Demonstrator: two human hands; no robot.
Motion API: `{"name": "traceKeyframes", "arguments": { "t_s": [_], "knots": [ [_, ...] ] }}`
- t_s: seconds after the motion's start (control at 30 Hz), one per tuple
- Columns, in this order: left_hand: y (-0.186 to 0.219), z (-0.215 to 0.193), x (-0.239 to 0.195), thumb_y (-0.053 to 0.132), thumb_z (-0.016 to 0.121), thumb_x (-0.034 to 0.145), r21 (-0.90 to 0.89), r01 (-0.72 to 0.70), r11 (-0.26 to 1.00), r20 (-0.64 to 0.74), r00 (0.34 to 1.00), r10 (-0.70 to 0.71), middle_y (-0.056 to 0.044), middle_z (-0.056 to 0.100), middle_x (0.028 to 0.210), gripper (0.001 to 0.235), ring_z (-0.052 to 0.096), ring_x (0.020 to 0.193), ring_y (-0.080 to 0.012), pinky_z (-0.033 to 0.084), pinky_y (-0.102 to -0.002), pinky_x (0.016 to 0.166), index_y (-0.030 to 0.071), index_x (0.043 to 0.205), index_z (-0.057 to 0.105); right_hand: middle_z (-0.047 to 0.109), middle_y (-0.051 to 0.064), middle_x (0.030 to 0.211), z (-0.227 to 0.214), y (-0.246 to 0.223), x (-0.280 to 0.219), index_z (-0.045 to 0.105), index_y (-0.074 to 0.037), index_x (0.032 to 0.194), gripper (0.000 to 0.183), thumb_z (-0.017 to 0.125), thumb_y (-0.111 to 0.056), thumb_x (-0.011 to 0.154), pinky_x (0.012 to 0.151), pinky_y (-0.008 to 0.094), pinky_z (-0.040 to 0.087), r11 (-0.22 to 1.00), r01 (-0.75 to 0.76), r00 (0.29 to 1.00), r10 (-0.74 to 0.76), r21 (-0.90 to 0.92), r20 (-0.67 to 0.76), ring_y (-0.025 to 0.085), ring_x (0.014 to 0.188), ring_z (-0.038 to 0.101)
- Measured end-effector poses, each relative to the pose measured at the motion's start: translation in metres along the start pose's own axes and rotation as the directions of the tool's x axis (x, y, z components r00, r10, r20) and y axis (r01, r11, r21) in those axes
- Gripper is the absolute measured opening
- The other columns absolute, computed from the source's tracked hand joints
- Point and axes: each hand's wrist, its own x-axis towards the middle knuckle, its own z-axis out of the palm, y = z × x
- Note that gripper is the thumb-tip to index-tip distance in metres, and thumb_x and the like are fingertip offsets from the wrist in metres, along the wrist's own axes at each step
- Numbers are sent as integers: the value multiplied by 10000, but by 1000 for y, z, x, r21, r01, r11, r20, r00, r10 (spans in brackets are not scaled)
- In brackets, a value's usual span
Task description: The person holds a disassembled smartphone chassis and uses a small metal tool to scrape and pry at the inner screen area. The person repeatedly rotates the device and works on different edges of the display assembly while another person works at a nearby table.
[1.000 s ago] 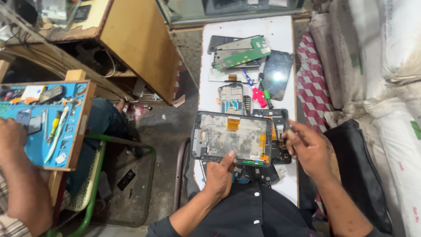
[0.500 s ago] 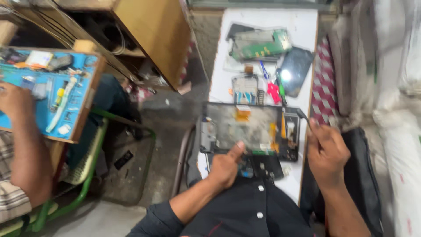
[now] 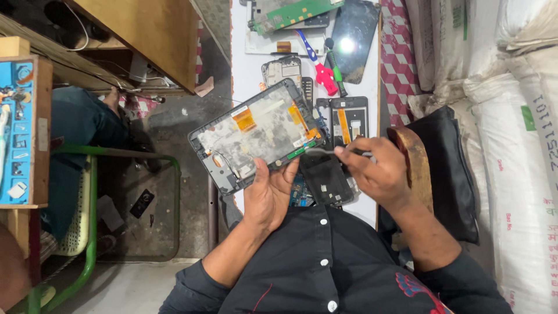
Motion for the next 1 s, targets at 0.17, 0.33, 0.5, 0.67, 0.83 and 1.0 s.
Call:
{"name": "traceKeyframes", "arguments": {
  "t_s": [0.17, 0.33, 0.5, 0.67, 0.83, 1.0],
  "knots": [
    [-3, -8, -1, 416, 468, 1072, 0, 6, 1000, -12, 1000, -6, -149, 445, 1565, 657, 430, 1467, -277, 316, -433, 1283, 14, 1564, 300, 708, 63, 959, -6, 6, 2, 768, -106, 1094, 303, 813, 36, 831, 645, 356, 434, 999, -47, 999, 48, -24, 5, 216, 763, 611],
    [-10, -17, -3, 394, 502, 1126, -6, 31, 1000, -15, 999, -31, -146, 500, 1510, 594, 487, 1384, -275, 369, -441, 1231, -1, 1549, 368, 693, 64, 958, 3, -3, -1, 764, -100, 1129, 339, 785, 34, 818, 702, 359, 491, 998, 33, 998, -35, 53, 43, 231, 815, 641],
    [-11, -20, -2, 404, 530, 1074, -10, 53, 999, -11, 999, -53, -117, 539, 1491, 596, 505, 1410, -248, 380, -412, 1258, 21, 1514, 408, 697, 51, 945, -1, 0, 2, 760, -100, 1114, 306, 807, 40, 845, 693, 366, 486, 1000, -19, 999, 19, 5, 48, 235, 813, 646],
    [-12, -28, -5, 383, 590, 1070, 12, 65, 998, 8, 998, -65, -108, 537, 1488, 604, 472, 1414, -258, 331, -443, 1280, 24, 1519, 403, 685, 72, 955, 6, -6, 1, 750, -92, 1132, 323, 808, 55, 851, 708, 354, 507, 996, -69, 996, 66, 48, 66, 242, 834, 658],
    [-15, -35, -8, 439, 644, 1081, -3, 118, 993, 116, 986, -116, -163, 529, 1544, 711, 434, 1502, -289, 233, -445, 1354, -82, 1512, 424, 678, 86, 926, 15, -21, -4, 749, -75, 1156, 353, 818, 39, 830, 689, 365, 518, 994, -50, 995, 41, 92, 95, 249, 809, 663],
    [-11, -27, -7, 560, 814, 857, 51, 29, 998, 161, 986, -37, -109, 419, 1605, 1018, 355, 1547, -279, 188, -473, 1372, 29, 1579, 330, 691, 97, 951, 10, -20, 0, 743, -70, 1197, 382, 793, 88, 852, 730, 347, 546, 992, -101, 992, 96, 71, 77, 241, 846, 685]
  ]
}}
